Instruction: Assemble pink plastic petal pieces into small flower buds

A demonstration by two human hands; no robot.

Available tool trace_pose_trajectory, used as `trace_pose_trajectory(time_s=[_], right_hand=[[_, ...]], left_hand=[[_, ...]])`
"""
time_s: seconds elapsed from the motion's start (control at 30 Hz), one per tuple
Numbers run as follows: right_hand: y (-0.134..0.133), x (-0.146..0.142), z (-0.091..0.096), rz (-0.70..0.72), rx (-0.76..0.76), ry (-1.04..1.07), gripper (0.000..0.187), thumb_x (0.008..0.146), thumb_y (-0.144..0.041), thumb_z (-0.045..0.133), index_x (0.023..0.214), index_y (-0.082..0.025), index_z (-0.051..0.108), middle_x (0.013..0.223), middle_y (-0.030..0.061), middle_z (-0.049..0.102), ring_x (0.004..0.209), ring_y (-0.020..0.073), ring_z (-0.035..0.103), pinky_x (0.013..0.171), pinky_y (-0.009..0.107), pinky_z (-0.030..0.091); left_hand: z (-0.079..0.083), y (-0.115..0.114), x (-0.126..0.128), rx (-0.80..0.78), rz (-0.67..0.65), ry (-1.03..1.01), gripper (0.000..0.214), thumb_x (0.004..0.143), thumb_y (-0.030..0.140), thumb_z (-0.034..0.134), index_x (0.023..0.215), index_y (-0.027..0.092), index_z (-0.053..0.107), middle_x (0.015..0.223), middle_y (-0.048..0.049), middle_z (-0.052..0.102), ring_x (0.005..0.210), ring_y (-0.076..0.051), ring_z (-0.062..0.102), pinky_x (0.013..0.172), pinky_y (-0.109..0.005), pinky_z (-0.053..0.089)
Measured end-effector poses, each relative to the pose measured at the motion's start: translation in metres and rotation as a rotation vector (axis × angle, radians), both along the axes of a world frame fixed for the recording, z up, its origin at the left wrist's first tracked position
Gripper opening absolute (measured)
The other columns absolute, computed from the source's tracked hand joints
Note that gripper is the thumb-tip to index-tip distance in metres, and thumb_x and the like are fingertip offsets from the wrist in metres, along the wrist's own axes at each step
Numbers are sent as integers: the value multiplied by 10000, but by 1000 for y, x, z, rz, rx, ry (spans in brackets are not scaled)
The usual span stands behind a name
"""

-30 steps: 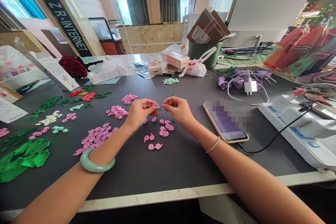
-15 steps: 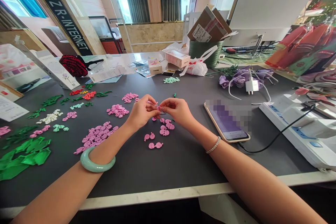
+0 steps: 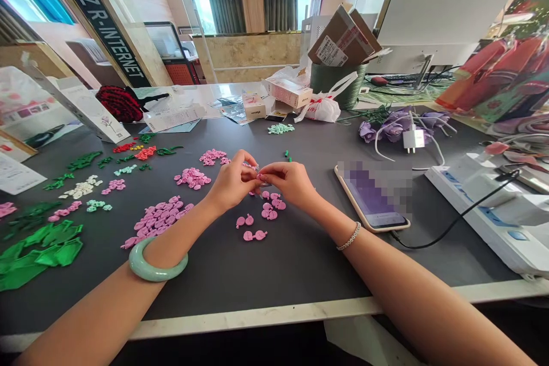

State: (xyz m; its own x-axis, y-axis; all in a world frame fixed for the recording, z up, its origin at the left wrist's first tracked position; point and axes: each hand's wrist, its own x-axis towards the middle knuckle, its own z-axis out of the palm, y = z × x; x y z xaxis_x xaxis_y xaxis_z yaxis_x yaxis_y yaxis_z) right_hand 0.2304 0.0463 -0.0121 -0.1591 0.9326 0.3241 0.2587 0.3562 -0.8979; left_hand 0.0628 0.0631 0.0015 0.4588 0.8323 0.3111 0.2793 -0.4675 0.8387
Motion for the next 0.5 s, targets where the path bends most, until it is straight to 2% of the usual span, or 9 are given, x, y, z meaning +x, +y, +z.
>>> trace_pose_trajectory(time_s=[0.27,0.5], right_hand=[[-5,-2,6,-105,177,-251,146,769,-136,593,776,-180,732,740,3,697,642,113,615,610,203,453],[-6,-3,4,-122,289,-310,140,774,-106,603,757,-171,725,742,4,691,647,99,597,619,187,440]], left_hand=[[6,-5,2,76,4,143,266,774,122,580,834,218,339,531,88,562,471,-110,577,546,-222,428],[10,-9,4,138,19,231,257,768,83,544,811,216,327,555,78,537,506,-109,552,555,-227,396]])
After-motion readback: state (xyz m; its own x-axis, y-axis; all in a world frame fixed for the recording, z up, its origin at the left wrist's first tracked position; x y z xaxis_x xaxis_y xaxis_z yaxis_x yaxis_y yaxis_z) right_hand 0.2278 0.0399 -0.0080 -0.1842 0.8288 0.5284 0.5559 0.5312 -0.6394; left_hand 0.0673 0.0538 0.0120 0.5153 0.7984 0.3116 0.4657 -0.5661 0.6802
